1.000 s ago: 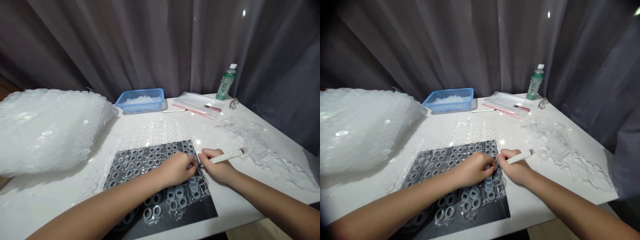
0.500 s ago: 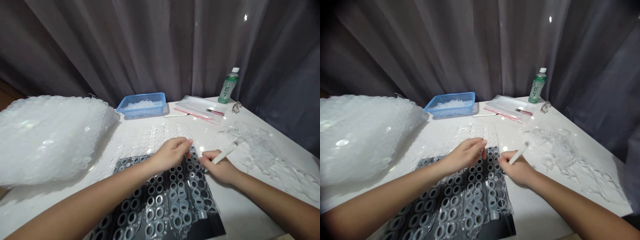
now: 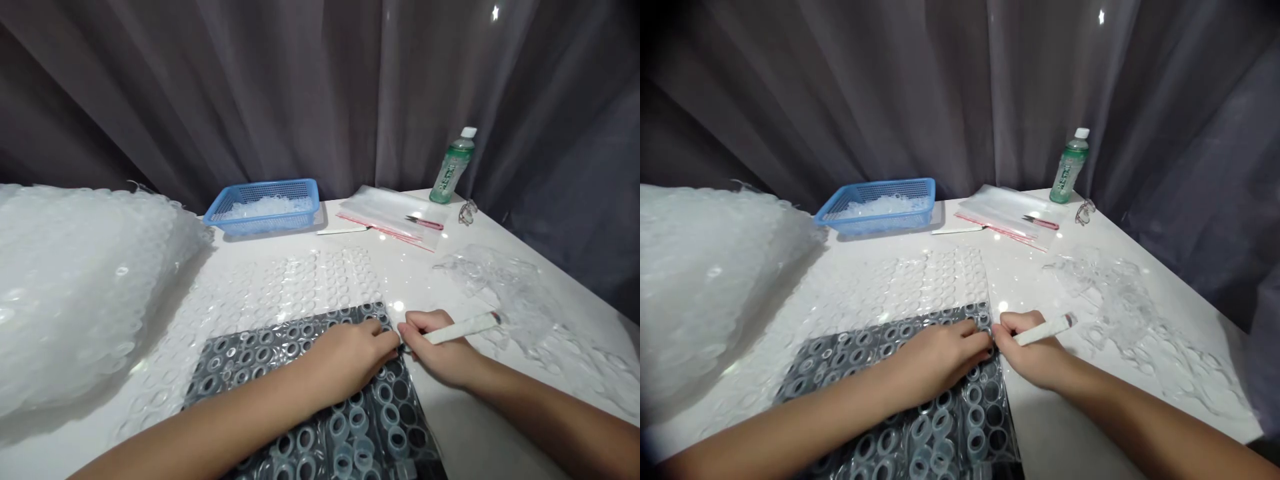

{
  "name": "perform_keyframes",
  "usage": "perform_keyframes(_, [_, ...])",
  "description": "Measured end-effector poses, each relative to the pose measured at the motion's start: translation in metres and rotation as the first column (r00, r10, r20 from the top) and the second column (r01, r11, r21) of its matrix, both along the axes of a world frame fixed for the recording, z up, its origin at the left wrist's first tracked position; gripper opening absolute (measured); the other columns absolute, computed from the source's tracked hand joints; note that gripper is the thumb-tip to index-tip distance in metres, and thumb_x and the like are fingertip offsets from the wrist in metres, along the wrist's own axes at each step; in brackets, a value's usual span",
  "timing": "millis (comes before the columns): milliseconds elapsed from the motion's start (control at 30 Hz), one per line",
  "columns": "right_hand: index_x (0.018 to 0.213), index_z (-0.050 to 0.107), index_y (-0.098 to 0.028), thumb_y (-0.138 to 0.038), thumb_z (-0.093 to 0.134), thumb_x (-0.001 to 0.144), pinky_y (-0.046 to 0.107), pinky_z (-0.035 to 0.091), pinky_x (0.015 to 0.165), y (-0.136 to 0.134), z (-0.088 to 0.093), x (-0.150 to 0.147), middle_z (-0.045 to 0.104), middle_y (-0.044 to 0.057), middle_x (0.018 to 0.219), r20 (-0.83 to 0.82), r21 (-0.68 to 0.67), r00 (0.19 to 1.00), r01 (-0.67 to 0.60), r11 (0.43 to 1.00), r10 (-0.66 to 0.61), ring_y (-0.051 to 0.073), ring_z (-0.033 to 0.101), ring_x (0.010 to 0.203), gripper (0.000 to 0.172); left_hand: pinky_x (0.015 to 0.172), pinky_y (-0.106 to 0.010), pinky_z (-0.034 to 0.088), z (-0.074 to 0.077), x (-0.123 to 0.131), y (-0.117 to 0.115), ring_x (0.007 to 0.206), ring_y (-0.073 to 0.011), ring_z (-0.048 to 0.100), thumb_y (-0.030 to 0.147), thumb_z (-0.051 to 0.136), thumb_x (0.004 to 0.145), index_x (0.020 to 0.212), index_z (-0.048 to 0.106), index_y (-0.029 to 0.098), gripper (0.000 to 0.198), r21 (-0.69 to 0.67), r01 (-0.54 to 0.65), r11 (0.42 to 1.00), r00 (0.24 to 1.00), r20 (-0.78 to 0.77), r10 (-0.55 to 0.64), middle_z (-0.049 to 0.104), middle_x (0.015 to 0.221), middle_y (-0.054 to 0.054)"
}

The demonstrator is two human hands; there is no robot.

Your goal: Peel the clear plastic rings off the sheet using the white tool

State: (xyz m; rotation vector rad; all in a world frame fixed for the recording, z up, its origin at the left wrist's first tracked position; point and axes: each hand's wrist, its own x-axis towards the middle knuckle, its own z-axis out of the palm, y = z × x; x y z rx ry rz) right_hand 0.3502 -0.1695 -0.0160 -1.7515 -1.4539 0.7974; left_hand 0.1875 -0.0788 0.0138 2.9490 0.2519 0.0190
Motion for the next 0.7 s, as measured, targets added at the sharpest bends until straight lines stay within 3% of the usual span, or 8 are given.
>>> perform_keyframes(167, [0.051, 0.032, -0.018, -0.029, 0.042, 0.083, 0.023, 0.023, 0.047, 0.001, -0.001, 0.000, 0.035, -0.004, 0.048, 0.027, 0.008, 0.999, -0.033, 0.999, 0.032, 0.008, 0.035, 0.047, 0.036, 0.042, -0.021, 0.031, -0.005, 0.000, -0.002, 0.053, -0.0111, 0.053, 0.026, 0.044, 0.088, 0.104, 0.051, 0.023, 0.018, 0.083, 0.039, 0.996, 0.999, 0.019, -0.041, 0.055, 0.076, 0.000])
perform_keyframes(333, [0.052, 0.021, -0.018, -0.025, 0.041, 0.082, 0.023, 0.021, 0.047, 0.002, 0.001, -0.003, 0.027, -0.005, 0.048, 0.088, 0.031, 0.994, -0.061, 0.998, 0.058, 0.008, 0.030, 0.048, 0.036, 0.043, -0.022, 0.033, -0.006, 0.002, -0.008, 0.054, -0.0114, 0.051, 0.016, 0.040, 0.086, 0.096, 0.052, 0.015, 0.015, 0.082, 0.050, 0.995, 0.999, -0.004, -0.050, 0.056, 0.078, -0.004])
perform_keyframes(400, [0.053, 0.020, -0.018, -0.024, 0.041, 0.082, 0.023, 0.021, 0.047, 0.001, 0.001, -0.003, 0.027, -0.005, 0.049, 0.100, 0.035, 0.993, -0.062, 0.997, 0.058, 0.007, 0.031, 0.048, 0.036, 0.047, -0.023, 0.037, -0.005, 0.002, -0.005, 0.057, -0.0120, 0.052, 0.019, 0.036, 0.088, 0.090, 0.051, 0.014, 0.016, -0.032, 0.004, 0.999, 0.998, 0.055, -0.003, 0.056, 0.079, -0.005])
perform_keyframes(467, [0.053, 0.021, -0.018, -0.024, 0.041, 0.083, 0.023, 0.021, 0.047, 0.000, 0.001, -0.003, 0.027, -0.005, 0.048, 0.077, 0.030, 0.996, -0.055, 0.998, 0.053, 0.007, 0.032, 0.048, 0.037, 0.053, -0.023, 0.040, -0.001, 0.002, 0.004, 0.060, -0.0118, 0.051, 0.025, 0.029, 0.091, 0.081, 0.048, 0.015, 0.024, -0.291, -0.107, 0.951, 0.974, 0.161, 0.159, 0.054, 0.073, -0.003])
perform_keyframes(533, [0.052, 0.023, -0.018, -0.027, 0.042, 0.083, 0.022, 0.023, 0.046, 0.000, 0.001, -0.003, 0.030, -0.005, 0.047, 0.023, 0.018, 0.999, -0.040, 0.999, 0.040, 0.007, 0.034, 0.047, 0.038, 0.054, -0.022, 0.040, 0.003, 0.001, 0.015, 0.057, -0.0108, 0.048, 0.028, 0.022, 0.093, 0.074, 0.043, 0.016, 0.031, -0.565, -0.220, 0.795, 0.894, 0.209, 0.396, 0.048, 0.061, 0.001])
perform_keyframes(600, [0.053, 0.029, -0.019, -0.034, 0.042, 0.085, 0.021, 0.025, 0.044, 0.002, 0.001, -0.002, 0.036, -0.005, 0.046, -0.084, -0.016, 0.996, 0.015, 1.000, -0.016, 0.008, 0.037, 0.044, 0.038, 0.053, -0.022, 0.038, 0.006, 0.002, 0.025, 0.054, -0.0103, 0.045, 0.033, 0.021, 0.093, 0.068, 0.040, 0.017, 0.036, -0.678, -0.269, 0.684, 0.823, 0.207, 0.529, 0.041, 0.054, 0.003])
perform_keyframes(633, [0.054, 0.032, -0.019, -0.038, 0.041, 0.085, 0.021, 0.027, 0.042, 0.003, 0.001, -0.002, 0.039, -0.005, 0.046, -0.146, -0.038, 0.987, 0.061, 0.997, -0.066, 0.008, 0.039, 0.042, 0.038, 0.052, -0.022, 0.036, 0.006, 0.003, 0.028, 0.054, -0.0103, 0.044, 0.037, 0.024, 0.093, 0.065, 0.039, 0.017, 0.037, -0.668, -0.280, 0.689, 0.818, 0.209, 0.535, 0.040, 0.054, 0.004])
perform_keyframes(700, [0.058, 0.036, -0.020, -0.044, 0.040, 0.085, 0.020, 0.028, 0.038, 0.006, 0.000, -0.001, 0.043, -0.004, 0.046, -0.239, -0.071, 0.957, 0.150, 0.986, -0.163, 0.009, 0.041, 0.038, 0.037, 0.053, -0.022, 0.034, 0.005, 0.005, 0.028, 0.055, -0.0103, 0.044, 0.040, 0.033, 0.090, 0.063, 0.040, 0.017, 0.037, -0.577, -0.281, 0.767, 0.855, 0.212, 0.473, 0.042, 0.055, 0.003])
